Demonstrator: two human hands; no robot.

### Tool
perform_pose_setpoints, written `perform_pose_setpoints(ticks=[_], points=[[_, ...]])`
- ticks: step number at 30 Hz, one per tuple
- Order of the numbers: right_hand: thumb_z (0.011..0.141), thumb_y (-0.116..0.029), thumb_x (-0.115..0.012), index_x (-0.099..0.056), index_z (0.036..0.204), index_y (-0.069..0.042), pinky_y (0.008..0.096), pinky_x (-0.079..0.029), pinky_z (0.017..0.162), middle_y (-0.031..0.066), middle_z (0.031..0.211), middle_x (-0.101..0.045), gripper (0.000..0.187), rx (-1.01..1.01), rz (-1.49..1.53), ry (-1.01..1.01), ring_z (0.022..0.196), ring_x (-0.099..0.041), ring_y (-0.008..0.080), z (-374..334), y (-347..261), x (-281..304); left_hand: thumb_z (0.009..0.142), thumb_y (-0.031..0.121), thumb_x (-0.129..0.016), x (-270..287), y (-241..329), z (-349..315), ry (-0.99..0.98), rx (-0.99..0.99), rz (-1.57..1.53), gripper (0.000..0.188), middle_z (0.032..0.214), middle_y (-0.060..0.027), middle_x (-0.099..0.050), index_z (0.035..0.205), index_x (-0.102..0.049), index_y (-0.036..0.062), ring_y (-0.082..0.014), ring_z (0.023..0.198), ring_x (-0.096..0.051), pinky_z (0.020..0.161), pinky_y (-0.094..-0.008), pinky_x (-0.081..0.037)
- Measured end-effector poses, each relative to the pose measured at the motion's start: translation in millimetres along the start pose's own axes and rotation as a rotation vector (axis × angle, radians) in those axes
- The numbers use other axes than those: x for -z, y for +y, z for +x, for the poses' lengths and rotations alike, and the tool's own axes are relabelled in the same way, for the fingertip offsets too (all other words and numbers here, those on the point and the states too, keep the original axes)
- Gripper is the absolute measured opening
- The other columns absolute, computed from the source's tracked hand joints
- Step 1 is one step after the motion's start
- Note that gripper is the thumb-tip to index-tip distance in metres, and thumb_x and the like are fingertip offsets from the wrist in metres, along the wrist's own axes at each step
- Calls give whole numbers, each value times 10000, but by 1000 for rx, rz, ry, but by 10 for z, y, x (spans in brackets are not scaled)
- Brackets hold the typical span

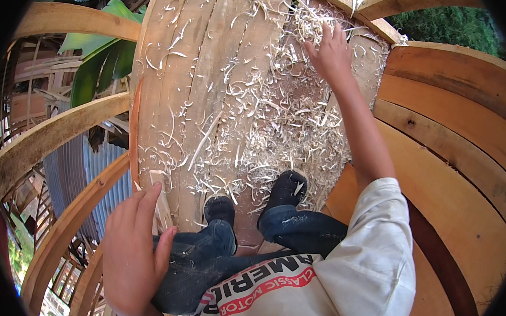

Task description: The person sits inside a wooden structure and uses both hands to gather and remove wood shavings from the floor. They repeatedly scoop up the shavings and toss them out of the frame, gradually clearing the surface.

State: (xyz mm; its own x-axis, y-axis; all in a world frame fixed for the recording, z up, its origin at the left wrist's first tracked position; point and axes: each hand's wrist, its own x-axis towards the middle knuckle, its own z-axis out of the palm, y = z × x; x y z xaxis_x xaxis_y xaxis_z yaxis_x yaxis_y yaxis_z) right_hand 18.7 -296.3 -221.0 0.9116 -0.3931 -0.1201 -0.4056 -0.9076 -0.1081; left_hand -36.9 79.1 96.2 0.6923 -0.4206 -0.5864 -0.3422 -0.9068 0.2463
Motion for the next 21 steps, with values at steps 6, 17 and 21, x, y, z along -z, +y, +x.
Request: perform_pose_setpoints(ticks=[6,17,21], points=[[980,-418,-482,-366,1470,-42,572,-251,1140,224,1539,-320,628,-87,120,133,1447,-286,347,299,77,-635,835,128,-679,37,36,-11,-64,37,-26,580,1280,-217,-549,1366,-473,21,-419,1174,-514,1015,-450,-390],[972,-287,-452,-478,1415,-124,566,-209,1172,135,1560,-345,473,138,18,83,1473,-265,294,568,-403,-673,846,158,-677,17,44,122,-57,-14,-26,549,1150,-220,-566,1336,-480,9,-414,1060,-539,923,-460,-415],[937,-267,-533,-583,1283,-137,567,-370,1065,169,1420,-507,373,160,75,258,1312,-497,306,488,-191,-609,850,160,-674,20,45,126,-51,-9,-9,547,1137,-220,-568,1338,-480,8,-415,1044,-540,918,-456,-416]])
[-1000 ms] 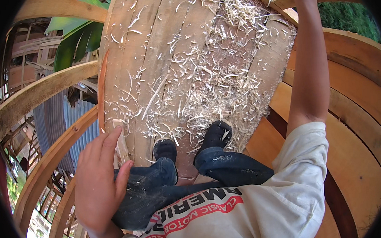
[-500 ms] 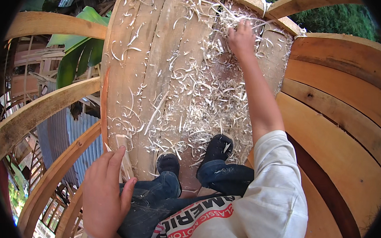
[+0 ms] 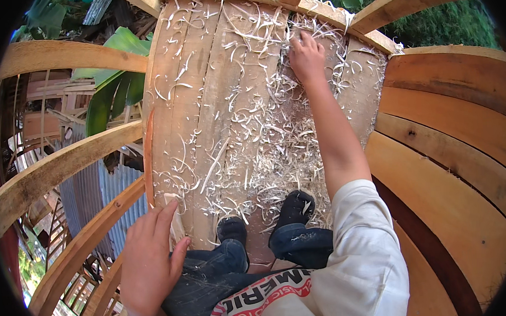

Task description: The person sits inside a wooden structure and uses both hands to gather and remove wood shavings from the floor. They repeatedly scoop up the shavings and toss them out of the frame, gradually clearing the surface.

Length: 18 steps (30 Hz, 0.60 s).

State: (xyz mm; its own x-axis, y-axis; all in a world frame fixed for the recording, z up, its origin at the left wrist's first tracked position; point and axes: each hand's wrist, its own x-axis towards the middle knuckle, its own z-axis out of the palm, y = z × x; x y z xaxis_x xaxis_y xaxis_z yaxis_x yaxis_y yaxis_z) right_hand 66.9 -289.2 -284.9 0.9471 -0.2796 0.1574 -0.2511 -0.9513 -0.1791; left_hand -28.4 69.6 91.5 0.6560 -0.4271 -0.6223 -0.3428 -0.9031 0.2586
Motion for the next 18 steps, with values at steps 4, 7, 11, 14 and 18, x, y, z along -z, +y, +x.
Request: perform_pose_setpoints(ticks=[4,7,11,14,18], points=[[889,-188,-586,-636,1140,-99,464,-554,794,182,1143,-667,271,124,109,-318,879,-689,367,-39,68,178,844,180,-681,-26,-42,-16,5,-8,4,570,1155,-183,-563,1353,-480,21,-375,1067,-533,939,-446,-406],[835,-181,-647,-654,1159,-83,453,-548,834,187,1167,-662,338,64,137,-676,923,-684,365,149,254,704,845,177,-680,-10,-28,-17,-24,30,-7,572,1176,-184,-560,1356,-477,19,-375,1073,-532,944,-446,-404],[799,-164,-671,-648,1235,-75,417,-533,891,186,1199,-661,446,253,29,-1061,1016,-667,363,149,437,1143,844,167,-678,22,8,-7,-6,5,-6,565,1178,-198,-562,1350,-477,16,-389,1077,-532,946,-448,-406],[806,-143,-665,-665,1183,-68,410,-501,960,163,1276,-630,384,53,104,-852,1144,-607,363,378,303,1138,840,142,-674,28,51,5,-6,-15,-12,553,1168,-222,-566,1340,-479,9,-417,1084,-534,949,-453,-412],[816,-190,-690,-621,1236,-105,451,-480,990,131,1294,-596,434,-1,151,-399,1183,-580,340,708,-49,734,833,131,-676,16,25,-15,-20,1,-12,558,1176,-225,-567,1337,-478,-2,-422,1088,-535,953,-453,-414]])
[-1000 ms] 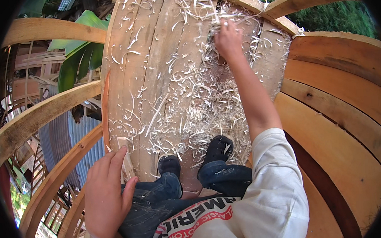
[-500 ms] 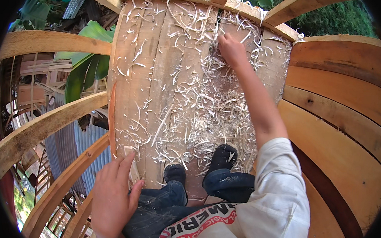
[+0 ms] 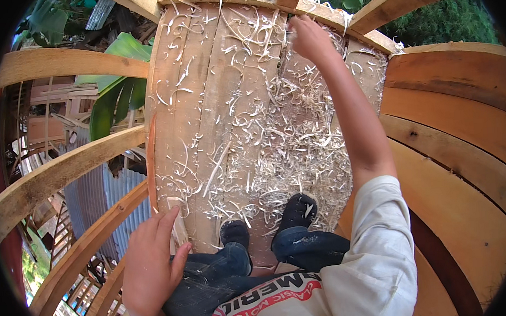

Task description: The person sits inside a wooden structure and uses both hands to gather and remove wood shavings from the floor. They repeatedly scoop up the shavings and toss them out of the frame, gradually clearing the surface.

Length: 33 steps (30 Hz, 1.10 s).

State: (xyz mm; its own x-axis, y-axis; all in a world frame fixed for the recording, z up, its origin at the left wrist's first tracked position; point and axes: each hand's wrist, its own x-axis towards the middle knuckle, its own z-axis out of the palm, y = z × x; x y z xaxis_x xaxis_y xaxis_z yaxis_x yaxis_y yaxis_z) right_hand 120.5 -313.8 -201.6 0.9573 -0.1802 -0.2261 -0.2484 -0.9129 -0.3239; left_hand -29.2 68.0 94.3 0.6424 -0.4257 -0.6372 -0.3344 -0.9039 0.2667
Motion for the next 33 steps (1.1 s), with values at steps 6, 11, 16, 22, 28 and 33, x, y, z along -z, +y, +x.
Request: perform_pose_setpoints(ticks=[6,11,16,22,28,33], points=[[819,-202,-686,-595,1269,-214,567,-435,985,72,1281,-570,459,177,-192,292,1201,-567,283,233,-361,-691,829,138,-683,-32,-84,-47,5,-2,-26,571,1190,-225,-567,1340,-476,-10,-419,1101,-536,961,-455,-414],[864,-105,-575,-680,1154,-177,490,-511,879,100,1136,-664,317,141,-204,-24,1081,-644,295,111,-348,-581,838,167,-682,-3,-132,-28,8,-9,-10,570,1194,-209,-567,1344,-479,-1,-396,1112,-535,961,-451,-412],[819,-113,-651,-700,1109,-95,413,-538,862,175,1037,-708,294,112,175,-86,959,-690,309,-222,-137,-288,846,195,-676,8,-200,-65,37,-22,-20,565,1152,-182,-565,1344,-486,6,-361,1085,-536,949,-443,-409],[806,-219,-723,-639,1235,-78,407,-538,861,222,1004,-697,459,-239,178,176,968,-686,312,62,475,944,843,175,-679,40,-121,-13,-25,-1,-47,565,1226,-204,-565,1343,-475,8,-394,1137,-528,970,-451,-411],[813,-207,-642,-459,1430,-172,478,-424,1043,323,1419,-423,645,-140,-312,893,1250,-496,468,243,128,1456,856,182,-672,104,-187,-23,-4,23,-95,547,1230,-196,-569,1348,-482,35,-393,1129,-531,974,-447,-412],[804,-104,-729,-569,1239,-46,430,-446,1018,157,1298,-577,467,386,317,563,1195,-555,356,-138,-762,312,856,186,-674,52,-340,-18,-10,13,-118,549,1219,-199,-573,1351,-486,42,-393,1121,-535,965,-449,-415]])
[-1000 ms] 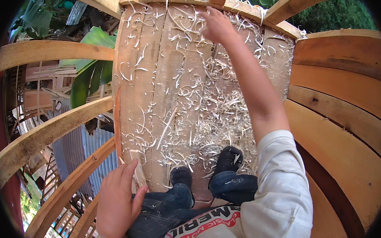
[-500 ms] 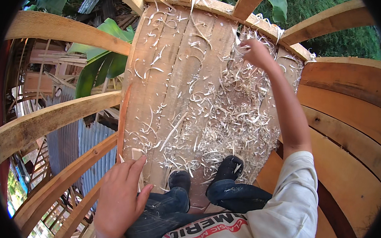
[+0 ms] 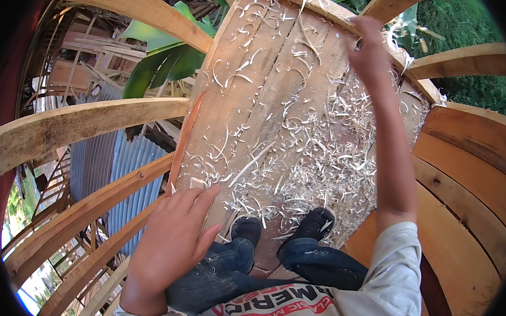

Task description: The person sits inside a wooden structure and uses both hands to gather and remove wood shavings from the floor. They repeatedly scoop up the shavings and toss them out of the frame, gradually clearing the surface.

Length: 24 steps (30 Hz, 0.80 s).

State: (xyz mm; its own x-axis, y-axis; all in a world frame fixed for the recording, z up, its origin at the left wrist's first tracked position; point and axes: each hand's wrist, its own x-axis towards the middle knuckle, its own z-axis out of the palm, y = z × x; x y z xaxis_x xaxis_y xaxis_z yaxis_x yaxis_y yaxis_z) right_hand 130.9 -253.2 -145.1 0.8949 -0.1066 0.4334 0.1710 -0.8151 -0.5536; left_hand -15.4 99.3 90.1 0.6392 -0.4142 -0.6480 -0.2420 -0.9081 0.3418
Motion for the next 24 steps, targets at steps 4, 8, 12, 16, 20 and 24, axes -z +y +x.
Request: perform_pose_setpoints(ticks=[4,8,12,16,20,24], points=[[880,-323,-673,-490,1365,-92,469,-402,1072,236,1440,-448,568,-140,-235,-238,1287,-475,395,-401,-54,-1063,863,209,-665,16,-105,11,-17,0,11,544,1160,-168,-582,1346,-493,28,-356,1078,-549,934,-432,-429],[839,-120,-574,-659,1057,-86,417,-449,913,105,1104,-624,237,-234,-411,-213,1170,-563,253,-714,-48,-1431,843,185,-683,-20,-232,-49,5,20,-17,557,1151,-179,-590,1337,-491,15,-377,1079,-543,944,-444,-421],[818,-86,-606,-675,882,-48,434,-552,743,141,850,-669,102,-272,-275,-427,825,-690,303,-807,-16,-1247,831,169,-693,-64,-247,-107,17,-17,-13,560,1145,-197,-589,1325,-488,4,-389,1073,-544,939,-445,-420],[770,-100,-669,-722,856,-13,391,-585,687,168,833,-712,133,-343,-108,-668,752,-712,299,-867,230,-828,831,174,-687,-47,-129,-73,-23,-19,-19,582,1165,-226,-573,1338,-473,-16,-419,1062,-538,947,-455,-417],[735,-169,-700,-755,856,13,356,-592,638,151,714,-714,226,-694,21,-708,628,-718,216,-507,691,387,846,182,-681,-78,64,-14,-43,-23,47,568,1157,-219,-580,1340,-476,-10,-413,1056,-542,944,-451,-419],[802,-251,-730,-704,983,63,337,-579,687,131,669,-704,364,-752,-8,40,651,-727,214,256,952,1204,860,189,-678,-47,218,32,7,-114,59,548,1167,-210,-585,1338,-485,3,-405,1059,-544,943,-450,-421]])
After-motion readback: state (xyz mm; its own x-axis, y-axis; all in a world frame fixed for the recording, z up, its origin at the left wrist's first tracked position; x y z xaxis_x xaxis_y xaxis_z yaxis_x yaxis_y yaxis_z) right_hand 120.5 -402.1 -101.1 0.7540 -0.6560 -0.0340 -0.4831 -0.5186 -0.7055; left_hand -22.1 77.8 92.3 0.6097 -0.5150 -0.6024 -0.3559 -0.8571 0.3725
